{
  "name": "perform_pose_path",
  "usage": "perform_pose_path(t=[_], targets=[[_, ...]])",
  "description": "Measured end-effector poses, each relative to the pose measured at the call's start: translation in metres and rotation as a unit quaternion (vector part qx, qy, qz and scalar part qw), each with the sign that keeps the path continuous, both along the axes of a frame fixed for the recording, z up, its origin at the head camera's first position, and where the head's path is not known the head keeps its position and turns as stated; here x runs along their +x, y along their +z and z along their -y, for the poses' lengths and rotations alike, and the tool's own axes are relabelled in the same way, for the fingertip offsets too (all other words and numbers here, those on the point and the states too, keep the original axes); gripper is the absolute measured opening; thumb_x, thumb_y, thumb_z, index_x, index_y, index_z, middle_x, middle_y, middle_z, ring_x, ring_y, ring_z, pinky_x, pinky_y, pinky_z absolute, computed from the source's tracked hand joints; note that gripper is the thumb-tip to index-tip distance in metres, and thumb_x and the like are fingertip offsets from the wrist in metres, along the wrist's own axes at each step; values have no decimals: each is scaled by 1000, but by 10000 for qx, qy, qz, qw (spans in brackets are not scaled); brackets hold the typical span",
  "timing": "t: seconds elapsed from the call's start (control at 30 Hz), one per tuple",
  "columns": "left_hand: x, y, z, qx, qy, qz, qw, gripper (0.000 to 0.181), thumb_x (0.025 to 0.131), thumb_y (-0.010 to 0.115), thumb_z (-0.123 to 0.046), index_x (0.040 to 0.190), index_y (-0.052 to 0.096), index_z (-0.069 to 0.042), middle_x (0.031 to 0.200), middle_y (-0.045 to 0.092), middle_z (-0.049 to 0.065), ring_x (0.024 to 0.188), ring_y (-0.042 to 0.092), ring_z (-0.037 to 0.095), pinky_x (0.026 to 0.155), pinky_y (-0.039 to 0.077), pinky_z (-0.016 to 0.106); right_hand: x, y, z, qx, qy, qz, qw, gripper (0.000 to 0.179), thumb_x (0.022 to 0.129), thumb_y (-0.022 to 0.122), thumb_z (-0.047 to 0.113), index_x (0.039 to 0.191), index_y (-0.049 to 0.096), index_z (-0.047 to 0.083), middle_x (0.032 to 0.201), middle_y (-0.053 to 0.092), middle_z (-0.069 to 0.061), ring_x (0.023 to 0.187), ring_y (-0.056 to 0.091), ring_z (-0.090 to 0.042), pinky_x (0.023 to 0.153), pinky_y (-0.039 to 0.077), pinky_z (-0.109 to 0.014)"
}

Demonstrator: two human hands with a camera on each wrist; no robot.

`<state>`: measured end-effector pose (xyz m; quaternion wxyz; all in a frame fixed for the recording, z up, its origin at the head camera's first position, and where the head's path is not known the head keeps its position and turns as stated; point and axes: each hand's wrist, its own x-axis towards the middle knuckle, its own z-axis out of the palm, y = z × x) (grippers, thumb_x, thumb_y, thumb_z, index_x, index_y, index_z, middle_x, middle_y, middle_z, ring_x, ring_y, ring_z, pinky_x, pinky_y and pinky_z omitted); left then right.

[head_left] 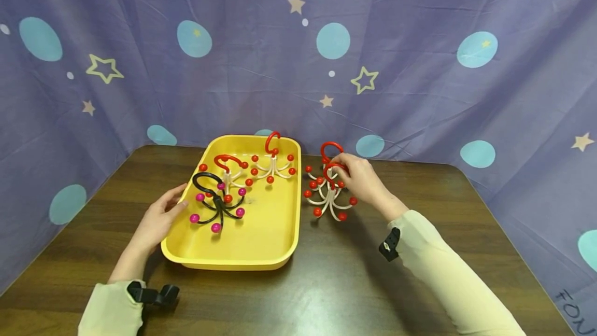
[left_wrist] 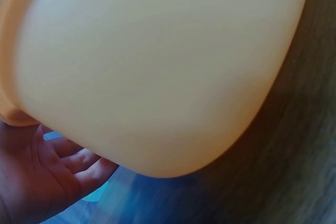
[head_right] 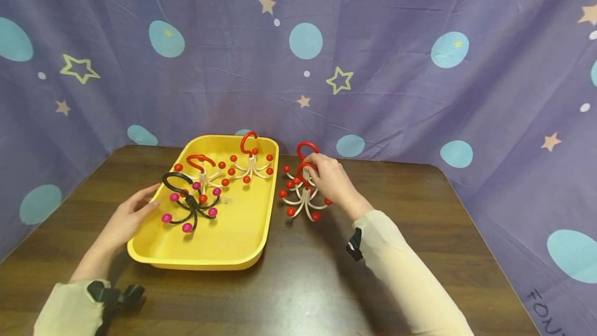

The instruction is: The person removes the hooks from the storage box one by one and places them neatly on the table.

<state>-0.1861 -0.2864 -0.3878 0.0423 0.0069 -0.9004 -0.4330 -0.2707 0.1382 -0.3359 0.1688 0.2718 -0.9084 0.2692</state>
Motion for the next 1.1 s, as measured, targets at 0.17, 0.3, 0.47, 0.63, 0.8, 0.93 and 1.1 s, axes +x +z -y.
perform_pose_path(t=[0.17, 0.3, 0.47, 0.63, 0.8, 0.93, 1.1], targets=[[0, 0, 0, 6, 14, -21, 10000, 53, 97, 41, -32, 142, 30, -7, 116, 48, 24, 96, 45, 25, 67, 43, 18, 0, -6, 0, -22, -3, -51, 10000, 12, 88, 60, 18, 96, 65, 11, 91, 64, -3, 77, 58, -15, 69, 46, -33], [0, 2, 0, -4, 15, -7, 10000, 53, 97, 41, -31, 142, 30, -7, 117, 48, 24, 97, 45, 26, 67, 43, 19, 0, -8, 0, -63, 30, -105, 9999, 12, 88, 60, 16, 97, 65, 11, 91, 64, -2, 78, 58, -15, 69, 46, -33], [0, 2, -1, 22, 11, 49, 10000, 53, 97, 40, -32, 142, 29, -7, 118, 47, 25, 99, 45, 28, 68, 43, 19, 0, -8, 1, -32, 13, -71, 10000, 12, 88, 59, 15, 98, 65, 11, 92, 63, -1, 78, 58, -15, 70, 46, -33], [0, 1, -1, 57, 32, 118, 9999, 53, 97, 40, -32, 143, 28, -7, 119, 46, 25, 101, 44, 28, 68, 42, 18, 2, -7, 3, 35, -1, 35, 10000, 16, 89, 58, 17, 104, 63, 12, 97, 63, -1, 79, 56, -14, 70, 45, -33], [0, 1, -1, 50, 36, 74, 10000, 53, 97, 41, -31, 142, 29, -7, 118, 47, 25, 100, 44, 28, 68, 42, 19, 2, -3, 6, 32, 95, -46, 9999, 18, 90, 57, 20, 105, 63, 12, 99, 62, 0, 81, 56, -14, 71, 45, -33], [-1, 0, 0, 15, 48, 2, 10000, 52, 97, 41, -30, 142, 30, -6, 116, 48, 24, 98, 44, 26, 68, 42, 18, 1, 3, 11, 46, 173, -177, 9997, 16, 90, 57, 20, 102, 64, 12, 98, 60, 1, 81, 56, -14, 72, 45, -32], [-1, -1, 0, 32, 50, 13, 10000, 52, 97, 41, -30, 142, 30, -6, 116, 48, 24, 98, 45, 27, 67, 43, 19, 0, 12, 21, 145, 188, -244, 9994, 16, 90, 57, 21, 103, 63, 14, 93, 57, 2, 75, 51, -13, 67, 43, -30]])
